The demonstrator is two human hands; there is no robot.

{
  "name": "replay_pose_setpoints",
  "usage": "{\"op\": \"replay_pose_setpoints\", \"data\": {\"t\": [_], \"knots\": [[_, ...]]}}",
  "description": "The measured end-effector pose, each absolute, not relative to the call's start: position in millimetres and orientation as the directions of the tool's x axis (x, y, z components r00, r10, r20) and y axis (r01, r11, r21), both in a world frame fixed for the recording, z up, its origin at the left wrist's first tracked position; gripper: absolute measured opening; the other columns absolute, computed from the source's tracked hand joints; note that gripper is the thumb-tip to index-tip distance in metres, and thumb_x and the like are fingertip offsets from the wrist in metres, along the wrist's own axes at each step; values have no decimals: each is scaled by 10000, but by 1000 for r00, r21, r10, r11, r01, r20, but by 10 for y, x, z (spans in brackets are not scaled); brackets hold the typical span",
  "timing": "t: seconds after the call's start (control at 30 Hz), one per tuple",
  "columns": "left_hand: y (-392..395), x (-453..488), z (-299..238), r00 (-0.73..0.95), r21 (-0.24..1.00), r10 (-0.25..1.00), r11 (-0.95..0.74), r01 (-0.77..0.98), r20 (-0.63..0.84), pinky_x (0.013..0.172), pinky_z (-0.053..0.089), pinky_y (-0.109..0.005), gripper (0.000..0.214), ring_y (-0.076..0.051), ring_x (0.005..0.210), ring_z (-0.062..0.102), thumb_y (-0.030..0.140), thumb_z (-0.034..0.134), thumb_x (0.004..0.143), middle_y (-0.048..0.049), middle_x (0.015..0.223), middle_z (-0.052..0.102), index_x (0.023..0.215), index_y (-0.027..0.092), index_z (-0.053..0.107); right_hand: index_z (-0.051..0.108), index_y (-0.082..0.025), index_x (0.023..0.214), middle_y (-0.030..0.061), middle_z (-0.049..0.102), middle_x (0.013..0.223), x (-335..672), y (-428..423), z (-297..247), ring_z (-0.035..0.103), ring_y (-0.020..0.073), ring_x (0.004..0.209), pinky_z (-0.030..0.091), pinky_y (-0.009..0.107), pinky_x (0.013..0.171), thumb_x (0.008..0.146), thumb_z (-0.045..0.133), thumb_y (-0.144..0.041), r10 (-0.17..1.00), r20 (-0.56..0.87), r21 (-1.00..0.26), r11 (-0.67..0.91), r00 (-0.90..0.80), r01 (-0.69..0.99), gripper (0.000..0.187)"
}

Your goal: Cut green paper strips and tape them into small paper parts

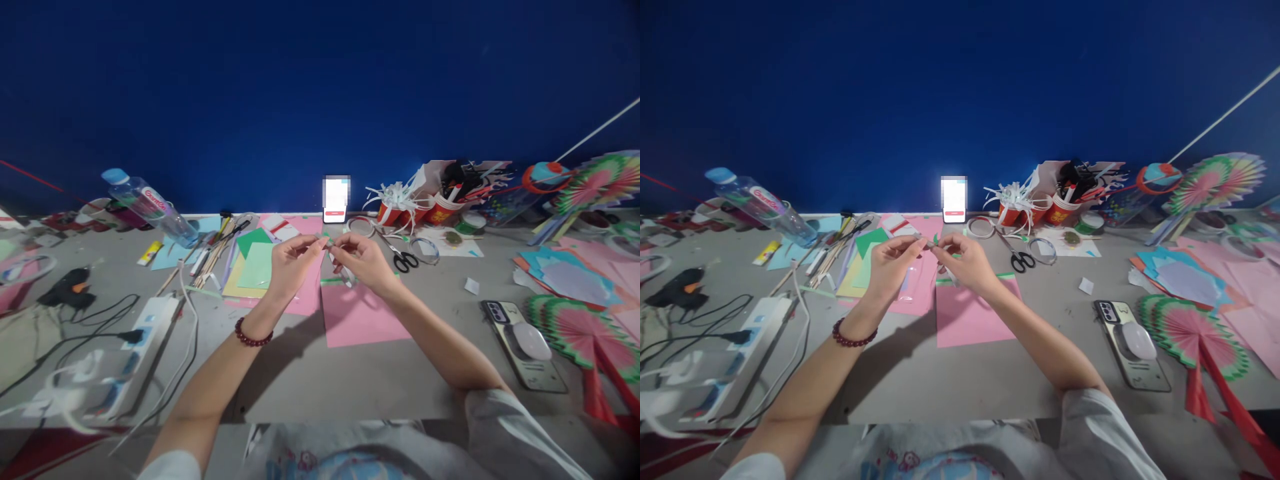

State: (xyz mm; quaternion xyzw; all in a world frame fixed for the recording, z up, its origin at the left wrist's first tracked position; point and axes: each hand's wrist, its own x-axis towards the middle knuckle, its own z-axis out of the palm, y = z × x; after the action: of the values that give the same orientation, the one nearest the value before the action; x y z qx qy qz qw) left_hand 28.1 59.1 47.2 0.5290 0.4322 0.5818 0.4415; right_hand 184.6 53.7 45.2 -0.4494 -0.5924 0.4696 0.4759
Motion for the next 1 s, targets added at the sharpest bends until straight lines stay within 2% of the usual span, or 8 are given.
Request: {"op": "replay_pose_setpoints", "data": {"t": [0.37, 0.5, 0.63, 0.77, 1.0], "knots": [[613, 254, 505, -13, 969, 969, -248, -22, 248, 587, 489, -244, 288, -131, 639, 615, 437, 678, 787, -36, 664, 688, 635, 193, 706, 586, -186, 735, -5, 593, 717, 1843, 536, 458, 575, 99, 563, 507, 247, 536, 754, 697, -474, 977, 151, -982, 166, -149, 95, 310], [644, 257, 477, 26, 973, 973, -227, -47, 229, 581, 479, -244, 307, -122, 611, 588, 480, 703, 750, -31, 666, 671, 668, 184, 706, 592, -186, 737, 2, 600, 738, 1844, 536, 466, 568, 100, 579, 518, 254, 551, 761, 683, -462, 976, 161, -980, 175, -145, 91, 292], [647, 269, 466, 65, 975, 974, -215, -59, 218, 568, 452, -238, 276, -111, 594, 556, 438, 777, 673, -12, 648, 642, 660, 176, 693, 590, -185, 727, 31, 637, 832, 1845, 531, 454, 563, 104, 627, 524, 266, 592, 773, 669, -431, 973, 183, -972, 200, -139, 124, 263], [636, 282, 462, 42, 975, 975, -217, -52, 219, 619, 459, -252, 260, -117, 618, 552, 396, 765, 703, -1, 618, 615, 600, 179, 667, 594, -190, 733, 40, 649, 883, 1842, 517, 450, 565, 115, 683, 513, 275, 628, 788, 660, -410, 968, 207, -961, 228, -143, 156, 236], [625, 279, 472, 10, 975, 977, -211, -66, 212, 635, 473, -253, 247, -118, 624, 567, 417, 731, 747, -16, 653, 657, 656, 189, 706, 615, -189, 785, 26, 640, 847, 1852, 500, 493, 556, 112, 681, 474, 253, 612, 792, 654, -382, 963, 207, -954, 238, -176, 182, 197]]}}
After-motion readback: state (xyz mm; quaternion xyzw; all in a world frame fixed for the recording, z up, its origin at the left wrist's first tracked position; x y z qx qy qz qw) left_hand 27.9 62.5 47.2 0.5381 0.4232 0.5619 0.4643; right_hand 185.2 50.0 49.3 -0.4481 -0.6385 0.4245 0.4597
